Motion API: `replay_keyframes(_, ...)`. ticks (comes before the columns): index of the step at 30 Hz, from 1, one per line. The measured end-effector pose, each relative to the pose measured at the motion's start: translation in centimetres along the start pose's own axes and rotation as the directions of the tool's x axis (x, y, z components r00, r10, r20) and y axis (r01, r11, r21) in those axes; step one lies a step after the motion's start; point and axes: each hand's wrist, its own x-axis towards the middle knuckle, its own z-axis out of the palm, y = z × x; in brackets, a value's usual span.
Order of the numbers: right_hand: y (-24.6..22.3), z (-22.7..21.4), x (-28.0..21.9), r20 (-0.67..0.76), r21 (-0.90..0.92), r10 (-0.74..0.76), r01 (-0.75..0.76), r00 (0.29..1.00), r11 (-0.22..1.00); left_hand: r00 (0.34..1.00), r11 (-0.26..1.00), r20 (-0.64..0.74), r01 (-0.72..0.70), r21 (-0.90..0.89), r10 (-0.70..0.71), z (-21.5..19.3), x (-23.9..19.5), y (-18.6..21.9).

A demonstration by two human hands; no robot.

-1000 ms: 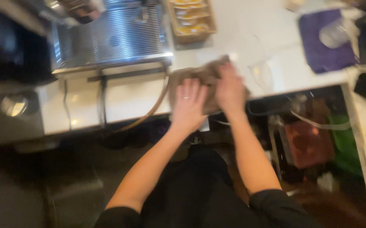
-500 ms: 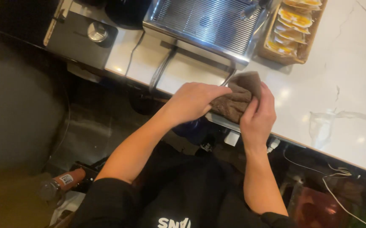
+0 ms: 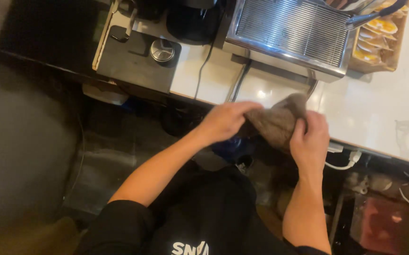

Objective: Clean the espresso machine and counter area using a spray bottle and cloth, then organize the station by moving decorative items.

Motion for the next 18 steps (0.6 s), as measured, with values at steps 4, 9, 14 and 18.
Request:
replay_keyframes(4,-8.8,0.0,3.9,-0.297,0.006,-0.135,0.143,0.945,0.990,0.916,0.941,-0.332,-0.117,0.319,0.226,-6.7,0.5,2.3)
replay_keyframes(9,-10.0,9.1,5.7,-0.310,-0.102,-0.127,0.100,0.942,0.990,0.818,0.688,-0.275,-0.188,0.701,0.505,-4.5,-2.3,-4.4)
replay_keyframes(14,-8.2,9.3,2.9,0.150,-0.135,0.013,0.007,0.989,0.991,0.946,0.702,-0.169,-0.080,0.708,0.278,-1.1,-5.2,-7.8)
replay_keyframes(18,-12.1,5.2,2.9,0.036,-0.050,-0.009,0.011,0.999,0.999,0.983,0.976,-0.167,0.112,0.185,-0.081,-8.5,-4.8,-4.1)
